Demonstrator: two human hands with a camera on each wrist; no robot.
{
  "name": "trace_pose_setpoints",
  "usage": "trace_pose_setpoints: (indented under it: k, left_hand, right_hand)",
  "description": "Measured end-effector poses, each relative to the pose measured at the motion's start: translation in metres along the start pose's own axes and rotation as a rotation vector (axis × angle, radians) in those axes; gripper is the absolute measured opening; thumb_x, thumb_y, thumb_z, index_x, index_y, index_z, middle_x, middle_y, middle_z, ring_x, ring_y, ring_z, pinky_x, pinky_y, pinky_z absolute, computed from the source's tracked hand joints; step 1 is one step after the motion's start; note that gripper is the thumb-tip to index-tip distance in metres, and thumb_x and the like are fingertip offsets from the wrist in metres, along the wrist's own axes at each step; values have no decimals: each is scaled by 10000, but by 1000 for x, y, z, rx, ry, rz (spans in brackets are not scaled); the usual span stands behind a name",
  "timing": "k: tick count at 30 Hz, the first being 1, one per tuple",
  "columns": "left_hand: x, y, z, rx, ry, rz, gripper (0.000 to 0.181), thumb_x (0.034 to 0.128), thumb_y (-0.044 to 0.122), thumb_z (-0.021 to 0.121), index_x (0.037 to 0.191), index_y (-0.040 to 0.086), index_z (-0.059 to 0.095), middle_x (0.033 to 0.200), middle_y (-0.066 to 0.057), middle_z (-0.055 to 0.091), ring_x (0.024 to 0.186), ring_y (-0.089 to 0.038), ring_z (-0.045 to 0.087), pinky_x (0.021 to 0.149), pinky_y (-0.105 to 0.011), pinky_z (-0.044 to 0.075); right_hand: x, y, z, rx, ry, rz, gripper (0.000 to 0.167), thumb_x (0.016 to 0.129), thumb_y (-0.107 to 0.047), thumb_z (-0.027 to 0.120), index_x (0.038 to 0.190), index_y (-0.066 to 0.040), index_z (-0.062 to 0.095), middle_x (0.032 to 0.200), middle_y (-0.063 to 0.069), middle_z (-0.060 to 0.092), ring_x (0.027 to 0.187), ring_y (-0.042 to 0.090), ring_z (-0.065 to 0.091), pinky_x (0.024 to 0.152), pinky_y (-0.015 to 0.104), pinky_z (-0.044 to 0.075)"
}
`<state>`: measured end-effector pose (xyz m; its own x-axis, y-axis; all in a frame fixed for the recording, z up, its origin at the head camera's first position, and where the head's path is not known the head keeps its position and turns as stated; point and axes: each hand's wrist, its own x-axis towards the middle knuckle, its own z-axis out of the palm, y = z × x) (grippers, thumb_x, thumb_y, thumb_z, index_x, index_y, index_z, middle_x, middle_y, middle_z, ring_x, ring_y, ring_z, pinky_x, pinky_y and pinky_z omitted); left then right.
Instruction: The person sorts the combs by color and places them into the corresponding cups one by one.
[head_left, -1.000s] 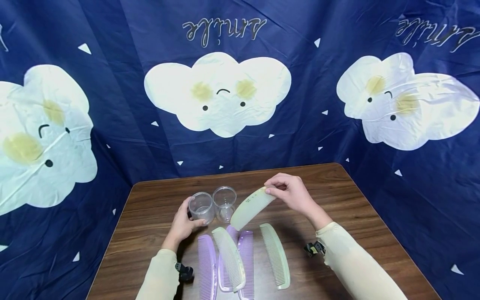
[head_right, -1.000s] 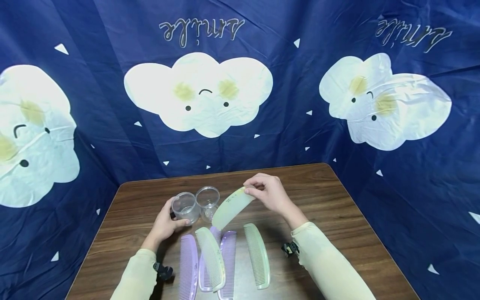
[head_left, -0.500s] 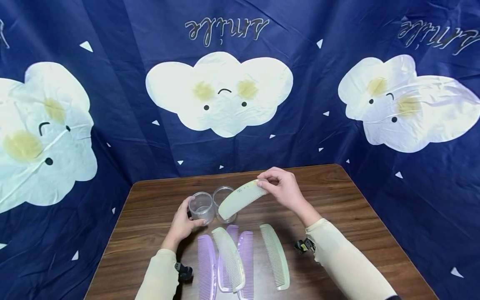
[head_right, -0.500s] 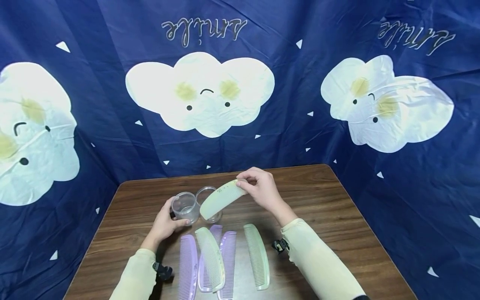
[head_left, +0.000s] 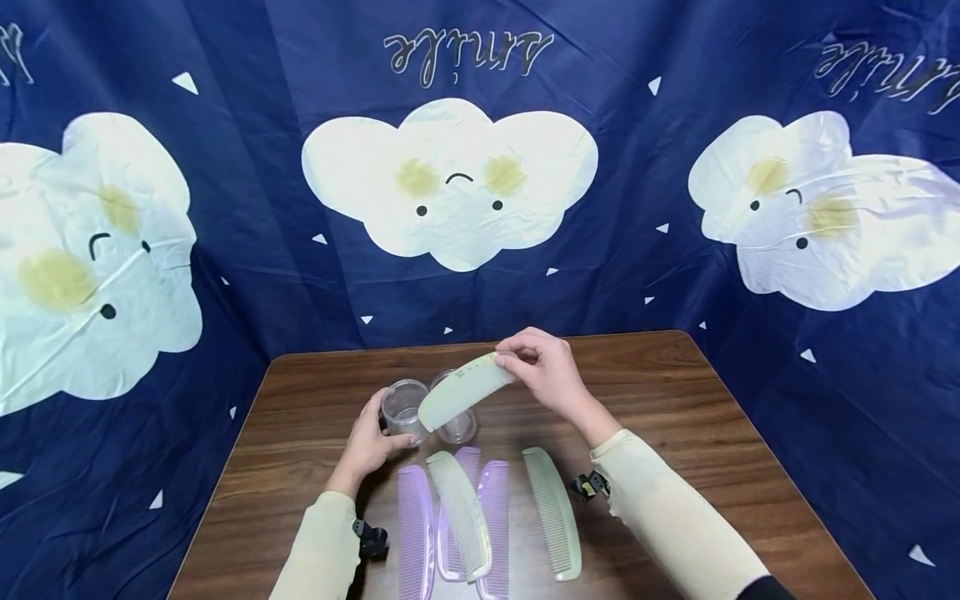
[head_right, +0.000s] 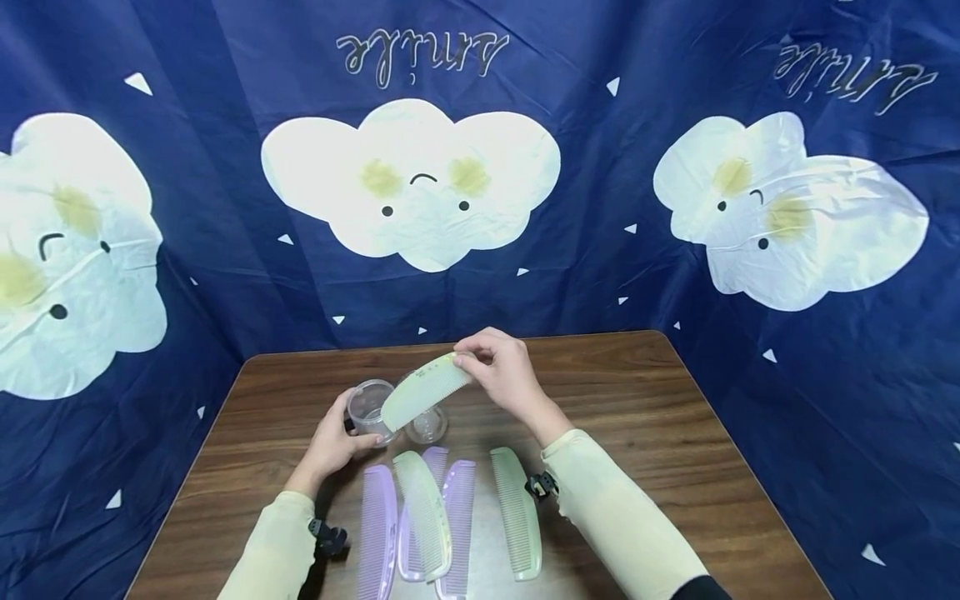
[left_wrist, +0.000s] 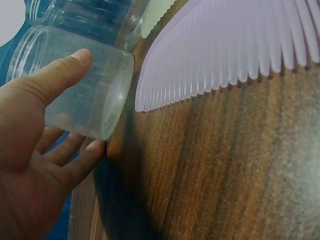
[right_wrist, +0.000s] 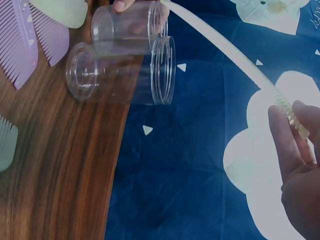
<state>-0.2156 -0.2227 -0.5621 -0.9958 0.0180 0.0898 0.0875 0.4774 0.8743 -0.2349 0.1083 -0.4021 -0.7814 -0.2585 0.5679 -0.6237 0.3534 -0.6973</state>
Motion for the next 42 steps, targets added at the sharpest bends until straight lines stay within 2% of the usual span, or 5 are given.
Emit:
trace_pose_setpoints:
  k: [8, 15, 19, 26, 42]
  left_hand:
    - [2, 0, 0, 4, -10, -10, 1033, 716, 64, 932, 1557, 61, 333, 1505, -245, 427, 1359, -414, 508, 1027, -527, 545]
    - [6, 0, -2, 44, -14, -8, 1045, 722, 121, 942, 1563, 77, 322, 1536, -231, 407, 1381, -409, 489, 1028, -524, 546]
    - [6, 0, -3, 51, -18, -17, 1039, 724, 130, 942, 1559, 85, 327, 1529, -224, 414, 1380, -402, 494, 1035, -515, 544]
    - [6, 0, -1, 38, -22, -20, 1037, 727, 136, 941, 1562, 88, 327, 1529, -222, 416, 1378, -402, 495, 1041, -519, 538]
    - [3, 1, -1, 28, -26, -29, 1025, 724, 91, 934, 1554, 75, 333, 1510, -230, 428, 1360, -406, 508, 1044, -508, 539]
  right_hand:
    - [14, -6, 13, -9, 20, -30, 92, 857, -83, 832, 943, -80, 800, 930, 17, 739, 888, 153, 707, 800, 308, 632]
    - [25, -10, 27, -44, 37, -46, 86, 860, -69, 824, 941, -55, 798, 925, 32, 737, 854, 148, 715, 774, 261, 625]
    - [29, -13, 33, -72, 27, -26, 94, 867, -88, 823, 952, -60, 797, 933, 29, 732, 841, 143, 716, 766, 238, 615]
    - [34, -14, 40, -115, 7, 5, 100, 867, -99, 820, 961, -75, 796, 935, 33, 730, 786, 140, 700, 717, 277, 611]
    - [45, -15, 59, -154, -35, 62, 127, 853, -129, 830, 971, -92, 801, 920, 25, 729, 770, 125, 691, 700, 210, 569]
